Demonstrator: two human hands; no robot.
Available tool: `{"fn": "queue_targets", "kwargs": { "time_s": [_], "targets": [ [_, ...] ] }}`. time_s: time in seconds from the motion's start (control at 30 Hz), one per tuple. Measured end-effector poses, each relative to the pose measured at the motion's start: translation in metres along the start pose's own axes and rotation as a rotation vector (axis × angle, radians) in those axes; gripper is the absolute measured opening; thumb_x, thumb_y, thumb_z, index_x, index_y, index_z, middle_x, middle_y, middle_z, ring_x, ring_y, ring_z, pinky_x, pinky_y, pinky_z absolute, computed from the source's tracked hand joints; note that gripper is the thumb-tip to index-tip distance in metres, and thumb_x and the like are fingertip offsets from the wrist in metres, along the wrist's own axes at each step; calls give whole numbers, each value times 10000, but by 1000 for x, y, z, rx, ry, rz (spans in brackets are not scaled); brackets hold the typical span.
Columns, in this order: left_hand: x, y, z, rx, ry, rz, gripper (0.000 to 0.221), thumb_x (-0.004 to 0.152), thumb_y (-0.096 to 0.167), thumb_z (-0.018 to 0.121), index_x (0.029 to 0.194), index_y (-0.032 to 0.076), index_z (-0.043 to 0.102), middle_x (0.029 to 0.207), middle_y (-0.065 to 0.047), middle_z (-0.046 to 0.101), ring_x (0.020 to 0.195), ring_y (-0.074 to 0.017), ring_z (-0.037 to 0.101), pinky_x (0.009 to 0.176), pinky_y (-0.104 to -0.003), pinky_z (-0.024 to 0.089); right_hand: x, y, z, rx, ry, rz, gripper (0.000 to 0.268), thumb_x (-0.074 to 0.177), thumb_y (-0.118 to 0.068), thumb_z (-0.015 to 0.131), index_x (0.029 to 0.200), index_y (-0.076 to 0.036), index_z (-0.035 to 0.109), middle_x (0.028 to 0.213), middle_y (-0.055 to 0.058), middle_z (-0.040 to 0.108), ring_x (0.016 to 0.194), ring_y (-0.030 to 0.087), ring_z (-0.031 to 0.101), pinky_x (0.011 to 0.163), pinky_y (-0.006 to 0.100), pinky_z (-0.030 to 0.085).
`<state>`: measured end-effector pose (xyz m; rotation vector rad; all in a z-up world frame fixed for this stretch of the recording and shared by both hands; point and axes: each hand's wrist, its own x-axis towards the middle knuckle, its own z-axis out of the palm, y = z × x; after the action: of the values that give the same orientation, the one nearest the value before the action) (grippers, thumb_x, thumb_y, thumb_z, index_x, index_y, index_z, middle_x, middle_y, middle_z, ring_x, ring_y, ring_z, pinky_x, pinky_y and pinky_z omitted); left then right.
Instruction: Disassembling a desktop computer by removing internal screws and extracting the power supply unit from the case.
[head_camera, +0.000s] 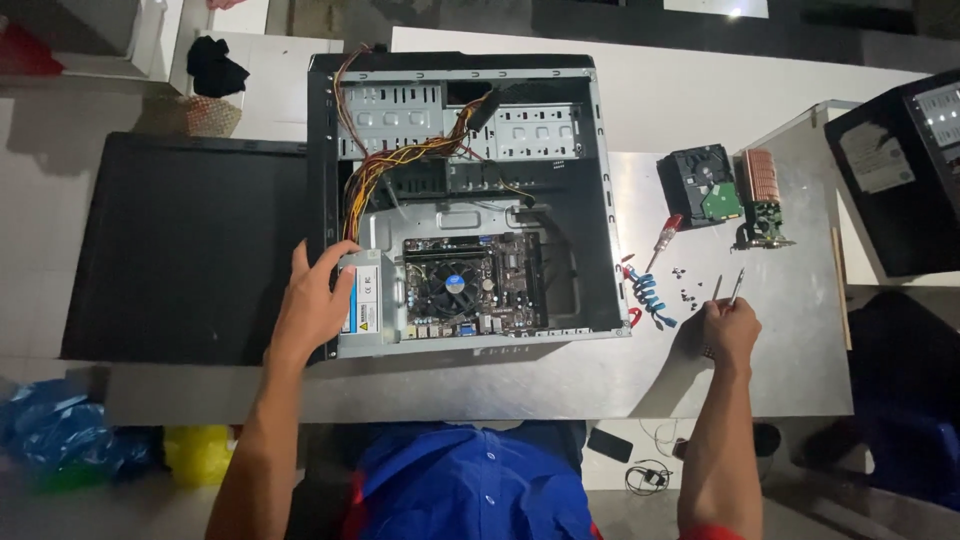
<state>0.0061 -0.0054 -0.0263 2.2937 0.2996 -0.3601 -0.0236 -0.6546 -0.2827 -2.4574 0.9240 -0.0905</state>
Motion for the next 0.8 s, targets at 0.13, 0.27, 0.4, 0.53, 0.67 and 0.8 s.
{"fn": "queue_targets", "kwargs": {
  "time_s": [0.13,0.27,0.4,0.53,0.67,0.8],
  "targets": [
    [2,-5,2,14,6,7,372,1061,192,468,1403,204,615,1540,-458,248,1349,-662,401,1043,-676,428,-7,-2,3,9,28,36,292,999,-157,741,1166,81,715,1014,339,697,997,508,684,777,545,549],
    [10,-17,7,25,27,42,342,1067,194,481,1382,180,612,1517,-459,275,1294,-674,446,1008,-678,452,-10,1,-2,25,30,20,305,1014,-160,744,1159,105,702,998,353,688,991,523,680,758,555,540],
    [9,-14,5,15,64,66,292,1063,197,495,1311,200,650,1490,-450,315,1264,-675,478,968,-673,480,4,2,-17,57,37,-48,290,979,-291,793,1082,-23,751,923,282,700,887,517,681,770,554,517],
    [20,-33,13,1,4,17,305,1040,283,475,1310,232,607,1658,-263,126,1558,-481,121,1049,-669,426,-67,-123,-96,328,17,-73,146,971,-187,732,1077,-86,726,850,69,661,719,179,634,680,332,505],
    [16,-45,22,59,187,264,331,1025,250,566,1347,180,605,1654,-253,172,1527,-498,187,1118,-654,345,-133,-209,-143,565,-30,-186,107,1066,-137,691,1136,-117,613,1026,81,672,803,116,587,697,253,481],
    [-5,-35,26,35,496,755,227,930,42,726,1152,88,716,1394,-214,504,1370,-425,490,1237,-537,358,-186,-245,-128,756,-203,-327,106,999,-79,658,1065,-109,581,1024,134,743,596,105,602,633,251,502]
  ]
}}
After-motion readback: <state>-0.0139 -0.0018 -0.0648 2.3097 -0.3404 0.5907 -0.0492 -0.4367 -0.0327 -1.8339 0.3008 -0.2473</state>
